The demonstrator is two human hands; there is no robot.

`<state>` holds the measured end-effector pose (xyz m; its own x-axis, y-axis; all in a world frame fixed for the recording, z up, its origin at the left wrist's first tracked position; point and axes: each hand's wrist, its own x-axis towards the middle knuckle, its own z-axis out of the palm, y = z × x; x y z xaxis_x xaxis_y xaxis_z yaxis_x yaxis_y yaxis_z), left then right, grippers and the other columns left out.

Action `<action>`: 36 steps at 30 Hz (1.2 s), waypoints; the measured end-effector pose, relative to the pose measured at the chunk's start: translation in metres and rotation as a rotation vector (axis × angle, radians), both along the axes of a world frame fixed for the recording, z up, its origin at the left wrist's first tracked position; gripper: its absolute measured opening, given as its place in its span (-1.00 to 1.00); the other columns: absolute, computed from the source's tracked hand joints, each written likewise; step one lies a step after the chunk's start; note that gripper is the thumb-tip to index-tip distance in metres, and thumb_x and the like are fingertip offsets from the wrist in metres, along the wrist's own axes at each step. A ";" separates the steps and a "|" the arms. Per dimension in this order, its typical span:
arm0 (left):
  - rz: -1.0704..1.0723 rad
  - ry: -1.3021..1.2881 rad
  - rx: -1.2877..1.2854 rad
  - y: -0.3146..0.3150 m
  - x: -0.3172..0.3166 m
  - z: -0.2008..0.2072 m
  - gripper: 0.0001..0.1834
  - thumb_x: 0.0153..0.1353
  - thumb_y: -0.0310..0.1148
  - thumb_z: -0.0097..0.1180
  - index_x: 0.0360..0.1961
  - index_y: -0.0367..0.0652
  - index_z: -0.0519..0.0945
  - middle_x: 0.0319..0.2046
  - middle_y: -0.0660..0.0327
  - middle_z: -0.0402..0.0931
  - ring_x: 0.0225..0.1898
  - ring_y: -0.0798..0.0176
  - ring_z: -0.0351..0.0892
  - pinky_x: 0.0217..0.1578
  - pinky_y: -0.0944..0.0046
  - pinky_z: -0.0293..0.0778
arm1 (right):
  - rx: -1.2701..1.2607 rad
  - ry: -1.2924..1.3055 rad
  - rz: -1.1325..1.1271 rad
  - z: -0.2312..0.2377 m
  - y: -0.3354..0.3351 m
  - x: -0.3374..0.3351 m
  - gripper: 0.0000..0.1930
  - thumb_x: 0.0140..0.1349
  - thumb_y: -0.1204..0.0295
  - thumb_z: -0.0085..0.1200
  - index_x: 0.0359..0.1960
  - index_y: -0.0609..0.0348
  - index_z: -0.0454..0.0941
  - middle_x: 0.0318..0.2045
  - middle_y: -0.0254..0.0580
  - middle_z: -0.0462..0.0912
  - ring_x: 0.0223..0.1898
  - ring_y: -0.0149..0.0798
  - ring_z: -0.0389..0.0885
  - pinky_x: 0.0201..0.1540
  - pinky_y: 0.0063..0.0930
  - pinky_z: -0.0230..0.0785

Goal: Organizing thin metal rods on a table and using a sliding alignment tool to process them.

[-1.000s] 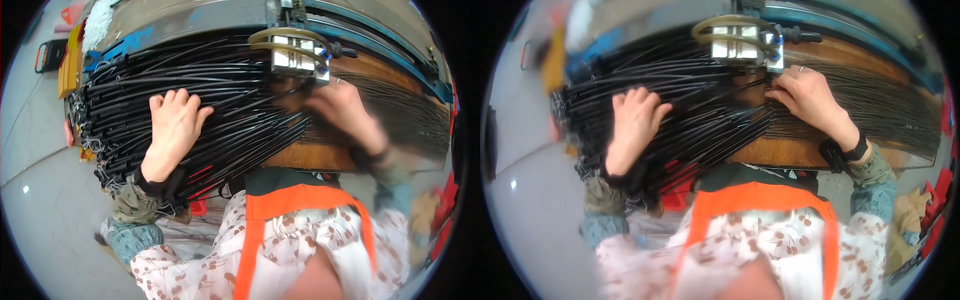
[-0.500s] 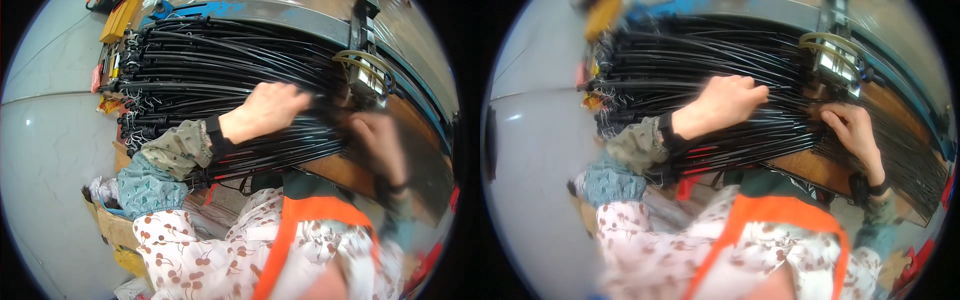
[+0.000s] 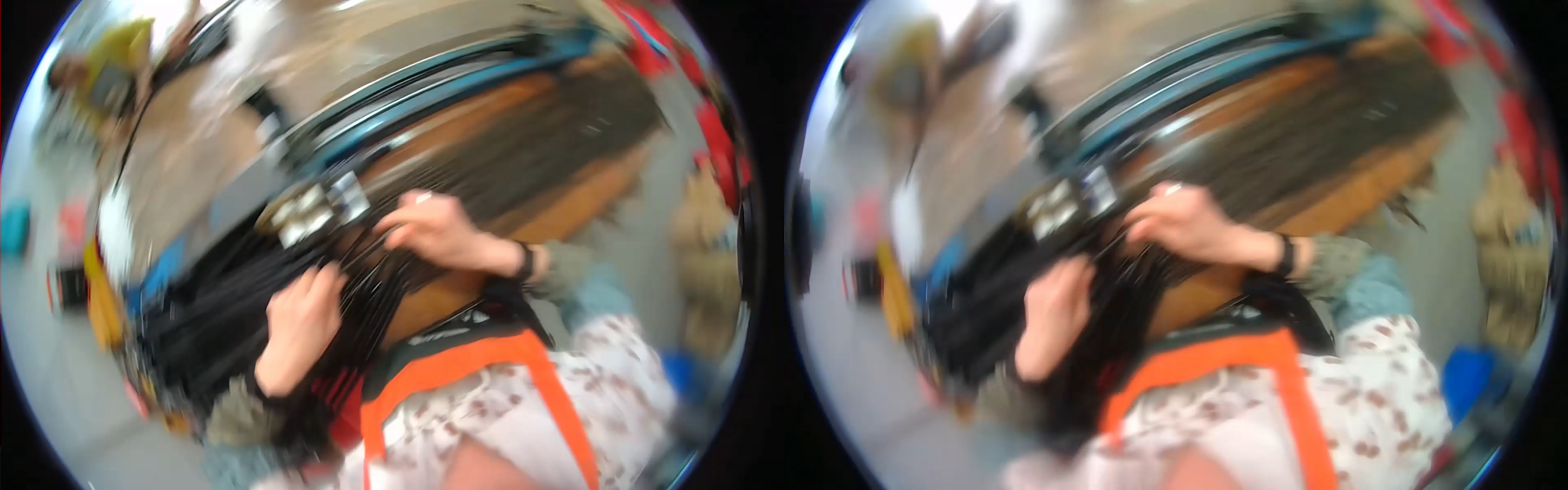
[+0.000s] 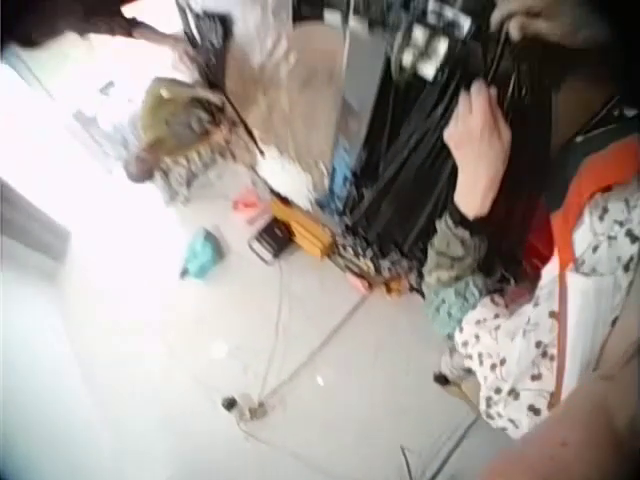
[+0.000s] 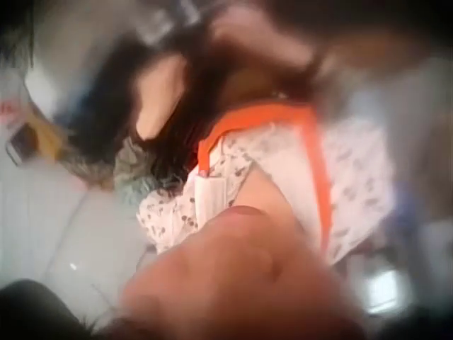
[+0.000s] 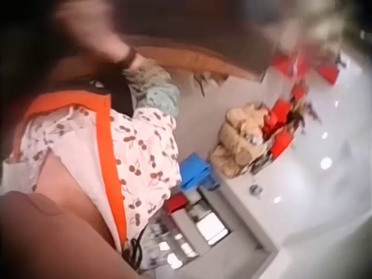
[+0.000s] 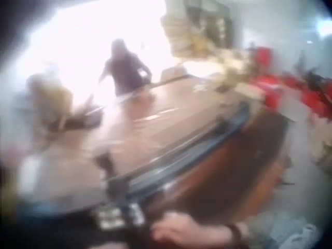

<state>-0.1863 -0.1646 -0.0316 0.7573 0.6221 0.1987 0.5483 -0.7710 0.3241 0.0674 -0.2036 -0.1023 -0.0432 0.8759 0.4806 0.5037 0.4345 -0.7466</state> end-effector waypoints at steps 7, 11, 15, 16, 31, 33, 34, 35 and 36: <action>-0.052 0.169 0.029 0.003 0.021 0.045 -0.87 0.28 -0.46 0.13 -0.16 -0.22 0.56 -0.48 0.02 0.50 -0.54 -0.13 0.53 -0.56 0.00 0.42 | 0.478 -0.268 -0.059 0.015 0.015 0.020 -0.68 0.16 0.20 0.27 -0.17 0.13 0.62 -0.55 -0.29 0.47 -0.40 -0.18 0.51 -0.41 -0.34 0.39; -0.152 0.218 0.067 0.015 0.045 0.066 -0.82 0.26 -0.48 0.12 -0.12 -0.27 0.53 -0.45 0.01 0.44 -0.45 -0.11 0.50 -0.48 0.00 0.42 | 0.568 -0.502 0.073 0.045 0.012 0.027 -0.52 0.17 0.25 0.25 0.04 0.31 0.52 -0.39 -0.29 0.50 -0.29 -0.18 0.54 -0.32 -0.35 0.47; -0.178 0.115 0.294 0.070 0.056 0.097 -0.62 0.20 -0.59 0.10 0.07 -0.21 0.54 -0.43 0.05 0.39 -0.39 -0.05 0.47 -0.44 0.04 0.40 | 0.395 -0.424 -0.301 0.037 0.033 0.121 -0.53 0.19 0.23 0.27 0.13 0.06 0.54 -0.21 -0.24 0.66 -0.23 -0.16 0.67 -0.30 -0.39 0.59; -0.175 0.098 0.332 0.089 0.054 0.108 -0.57 0.18 -0.59 0.11 0.11 -0.17 0.55 -0.45 0.07 0.38 -0.41 -0.02 0.47 -0.44 0.05 0.40 | 0.141 -0.241 -0.436 0.014 0.040 0.151 -0.50 0.19 0.22 0.30 0.16 0.06 0.52 -0.28 -0.16 0.70 -0.33 -0.10 0.72 -0.36 -0.39 0.60; -0.367 0.028 0.415 0.123 0.134 0.082 -0.46 0.08 -0.52 0.09 0.16 -0.26 0.46 -0.43 0.21 0.43 -0.34 0.17 0.47 -0.32 0.23 0.47 | 0.456 -0.315 -0.328 0.024 0.059 0.183 -0.57 0.09 0.44 0.32 0.05 -0.04 0.57 -0.48 -0.15 0.61 -0.45 -0.13 0.65 -0.40 -0.28 0.54; -0.312 0.182 0.495 0.139 0.116 0.087 -0.61 0.06 -0.54 0.08 -0.02 -0.23 0.51 -0.41 0.20 0.45 -0.33 0.15 0.49 -0.32 0.22 0.47 | 0.275 -0.458 -0.701 0.008 0.053 0.195 -0.59 0.13 0.46 0.25 0.06 -0.04 0.56 -0.56 -0.16 0.56 -0.55 -0.10 0.59 -0.46 -0.25 0.50; -0.330 0.229 0.466 0.137 0.108 0.086 -0.70 0.06 -0.55 0.07 -0.12 -0.22 0.50 -0.41 0.19 0.46 -0.31 0.14 0.51 -0.33 0.21 0.47 | 0.237 -0.438 -0.638 0.016 0.055 0.171 -0.58 0.15 0.46 0.24 0.09 -0.02 0.54 -0.56 -0.16 0.56 -0.55 -0.08 0.59 -0.47 -0.24 0.49; -0.340 0.192 0.457 0.133 0.104 0.080 -0.64 0.04 -0.55 0.07 -0.06 -0.22 0.51 -0.41 0.19 0.47 -0.29 0.13 0.52 -0.33 0.17 0.47 | 0.198 -0.420 -0.576 0.026 0.057 0.141 -0.56 0.16 0.45 0.23 0.11 0.00 0.52 -0.56 -0.17 0.57 -0.54 -0.06 0.59 -0.49 -0.23 0.48; -0.315 0.168 0.454 0.131 0.098 0.082 -0.63 0.07 -0.55 0.08 -0.03 -0.22 0.50 -0.41 0.18 0.46 -0.29 0.11 0.52 -0.34 0.14 0.48 | 0.315 -0.404 -0.480 0.040 0.055 0.119 -0.50 0.16 0.41 0.25 0.17 0.05 0.47 -0.54 -0.14 0.55 -0.52 -0.04 0.59 -0.48 -0.22 0.45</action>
